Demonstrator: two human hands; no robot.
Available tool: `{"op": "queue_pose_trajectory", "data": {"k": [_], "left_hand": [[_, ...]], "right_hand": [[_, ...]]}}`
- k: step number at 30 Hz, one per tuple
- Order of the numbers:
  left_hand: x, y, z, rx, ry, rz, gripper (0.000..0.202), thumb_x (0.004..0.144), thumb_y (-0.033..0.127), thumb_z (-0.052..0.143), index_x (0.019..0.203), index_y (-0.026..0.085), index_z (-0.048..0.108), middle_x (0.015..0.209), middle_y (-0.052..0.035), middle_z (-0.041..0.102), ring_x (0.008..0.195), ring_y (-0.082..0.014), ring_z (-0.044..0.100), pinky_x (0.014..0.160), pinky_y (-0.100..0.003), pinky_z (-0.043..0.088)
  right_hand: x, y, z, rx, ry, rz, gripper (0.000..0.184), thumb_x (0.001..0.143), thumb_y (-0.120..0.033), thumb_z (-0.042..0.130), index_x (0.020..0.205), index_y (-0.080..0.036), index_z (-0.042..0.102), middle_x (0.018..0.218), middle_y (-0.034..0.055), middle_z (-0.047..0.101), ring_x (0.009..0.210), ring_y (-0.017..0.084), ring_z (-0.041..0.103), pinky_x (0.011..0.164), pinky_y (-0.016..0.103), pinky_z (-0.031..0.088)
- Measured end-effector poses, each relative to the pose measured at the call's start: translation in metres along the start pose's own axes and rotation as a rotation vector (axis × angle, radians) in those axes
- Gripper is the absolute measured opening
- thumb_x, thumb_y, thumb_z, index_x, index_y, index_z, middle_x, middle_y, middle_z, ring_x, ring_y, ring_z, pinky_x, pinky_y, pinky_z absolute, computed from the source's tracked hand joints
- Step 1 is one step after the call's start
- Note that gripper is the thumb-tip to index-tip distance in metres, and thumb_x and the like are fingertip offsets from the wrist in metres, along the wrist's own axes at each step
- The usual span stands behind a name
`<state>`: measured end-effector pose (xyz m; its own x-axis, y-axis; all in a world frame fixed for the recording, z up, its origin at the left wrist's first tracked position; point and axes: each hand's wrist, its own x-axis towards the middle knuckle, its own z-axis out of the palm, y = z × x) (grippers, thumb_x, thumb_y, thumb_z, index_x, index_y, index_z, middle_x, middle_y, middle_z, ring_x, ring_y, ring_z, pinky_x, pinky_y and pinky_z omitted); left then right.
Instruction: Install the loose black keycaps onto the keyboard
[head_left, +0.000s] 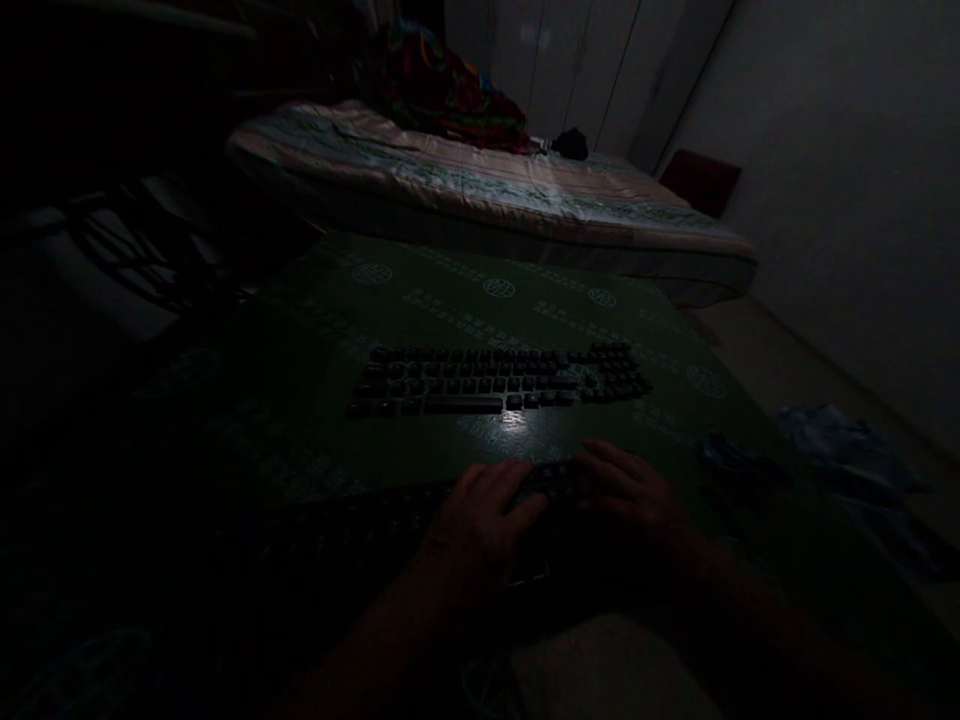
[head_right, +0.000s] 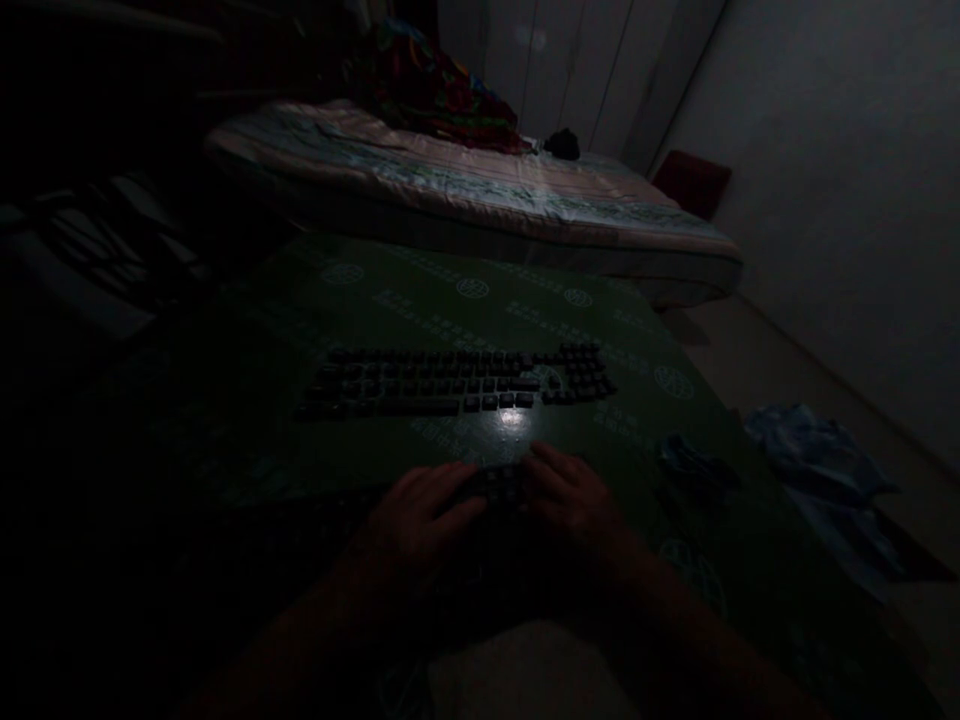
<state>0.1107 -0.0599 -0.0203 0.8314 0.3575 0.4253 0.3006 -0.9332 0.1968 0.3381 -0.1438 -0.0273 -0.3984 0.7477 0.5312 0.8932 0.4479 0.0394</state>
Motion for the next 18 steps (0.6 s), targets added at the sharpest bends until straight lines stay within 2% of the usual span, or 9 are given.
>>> {"op": "queue_pose_trajectory", "data": {"k": [4, 10, 18], "left_hand": [[0.001, 0.0, -0.002, -0.006, 0.015, -0.003, 0.024, 0.084, 0.016, 0.046, 0.103, 0.018, 0.06, 0.118, -0.0157, 0.058, 0.105, -0.0265, 0.055, 0.085, -0.046, 0.047], [0.001, 0.0, -0.001, 0.005, 0.007, 0.007, 0.022, 0.085, 0.019, 0.048, 0.102, 0.018, 0.061, 0.118, -0.0151, 0.058, 0.104, -0.0263, 0.055, 0.085, -0.045, 0.047], [0.0, -0.001, 0.002, 0.002, 0.032, 0.012, 0.023, 0.084, 0.016, 0.047, 0.103, 0.017, 0.061, 0.118, -0.0153, 0.058, 0.104, -0.0266, 0.056, 0.084, -0.046, 0.048]], "right_hand": [[0.0, -0.011, -0.003, -0.121, 0.019, -0.027, 0.019, 0.089, -0.025, 0.052, 0.097, -0.014, 0.066, 0.112, 0.0118, 0.066, 0.116, 0.029, 0.053, 0.086, 0.042, 0.05], [0.0, -0.015, -0.004, -0.133, 0.005, -0.046, 0.025, 0.09, -0.026, 0.052, 0.102, -0.008, 0.063, 0.114, 0.0157, 0.065, 0.119, 0.031, 0.05, 0.09, 0.046, 0.047], [-0.003, -0.016, -0.001, -0.113, -0.002, 0.025, 0.024, 0.088, -0.028, 0.054, 0.105, -0.013, 0.062, 0.115, 0.0141, 0.064, 0.121, 0.03, 0.049, 0.091, 0.046, 0.046]]}}
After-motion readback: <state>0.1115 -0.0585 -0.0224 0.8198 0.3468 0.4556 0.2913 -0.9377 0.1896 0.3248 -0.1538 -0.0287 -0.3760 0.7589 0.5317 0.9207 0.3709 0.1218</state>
